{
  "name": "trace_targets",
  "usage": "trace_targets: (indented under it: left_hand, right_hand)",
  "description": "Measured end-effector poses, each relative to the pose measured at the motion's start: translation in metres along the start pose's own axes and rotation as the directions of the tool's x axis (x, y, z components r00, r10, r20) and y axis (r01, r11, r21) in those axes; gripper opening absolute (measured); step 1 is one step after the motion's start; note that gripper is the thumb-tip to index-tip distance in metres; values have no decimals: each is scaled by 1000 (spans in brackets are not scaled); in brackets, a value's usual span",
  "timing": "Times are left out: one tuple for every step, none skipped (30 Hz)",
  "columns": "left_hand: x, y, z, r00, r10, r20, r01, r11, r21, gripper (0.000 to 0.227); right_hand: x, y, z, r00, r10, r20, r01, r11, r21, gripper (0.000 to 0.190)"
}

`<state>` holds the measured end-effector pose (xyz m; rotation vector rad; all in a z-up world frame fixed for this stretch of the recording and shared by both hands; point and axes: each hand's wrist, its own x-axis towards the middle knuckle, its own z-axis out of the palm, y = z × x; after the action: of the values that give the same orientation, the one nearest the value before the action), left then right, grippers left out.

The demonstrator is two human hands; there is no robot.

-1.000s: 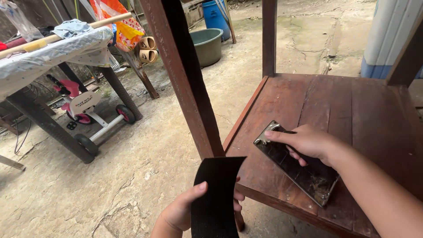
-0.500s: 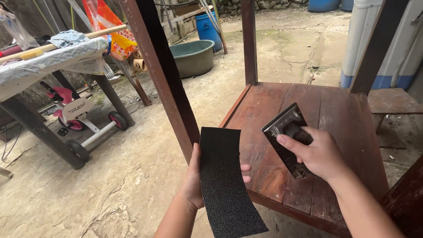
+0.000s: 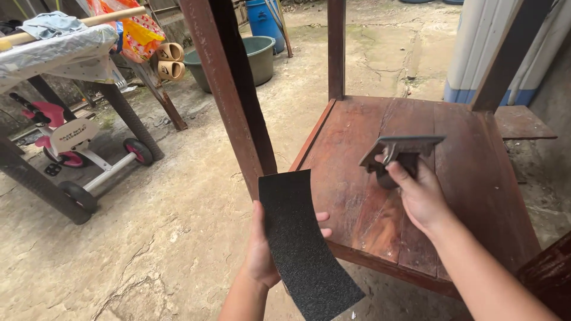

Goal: Sanding a wooden shelf using sandpaper and a hand sander tool.

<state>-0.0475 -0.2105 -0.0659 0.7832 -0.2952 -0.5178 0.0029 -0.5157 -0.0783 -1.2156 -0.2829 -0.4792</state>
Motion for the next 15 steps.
trace_targets:
  left_hand:
    - [3,4,1,1000,-14,-8,14,999,36,114]
    - [3,6,4,1000,-17,-8,17,999,35,114]
    - [2,8,7,999,-16,-39,19,997,71,111]
    - [0,8,10,997,-13,-75,21,995,103,108]
    - [-2,8,9,997,-15,-79,22,995,98,108]
    - [-3,7,9,997,-17,-78,26,993,119,108]
    - [-4,6,9,997,-20,-76,30,990,140,107]
    - [-3,5,8,997,-17,-78,28,990,138,107]
    - [-1,4,7,997,-21,-69,32,986,163,108]
    - [-1,2,6,998,-28,-59,38,982,186,108]
    - [-3,1,4,998,-27,-62,38,982,183,108]
    - [-2,0,4,997,-44,-59,54,985,167,108]
    - [0,-1,4,997,-62,-56,69,986,150,109]
    - [-1,-2,5,997,-66,-47,73,986,148,109]
    - [-2,-2,5,994,-71,-77,84,981,173,110]
  right_hand:
    - [-2,-4,1,999,35,27,-32,994,-105,36]
    - [-9,6,-10,999,37,24,-34,994,-106,36]
    - [-17,15,-21,984,178,1,-163,904,-394,36]
    - [-26,26,-31,949,311,-55,-272,715,-644,35]
    - [-35,14,-26,947,317,-55,-276,712,-645,35]
    - [-44,2,-21,953,302,-33,-235,662,-712,39]
    - [-52,-11,-17,957,289,-9,-190,607,-772,42]
    - [-55,-18,-14,957,291,-5,-189,607,-772,42]
    - [-57,-25,-12,938,338,-78,-241,474,-847,49]
    - [-62,-33,-10,915,371,-158,-289,329,-899,57]
    - [-64,-27,-31,914,374,-157,-288,328,-900,57]
    - [-65,-22,-54,949,314,-11,-83,218,-972,71]
    - [-66,-17,-78,950,275,146,126,92,-988,86]
    - [-71,-22,-89,952,273,139,120,85,-989,86]
    - [-75,-26,-100,940,337,52,57,-4,-998,88]
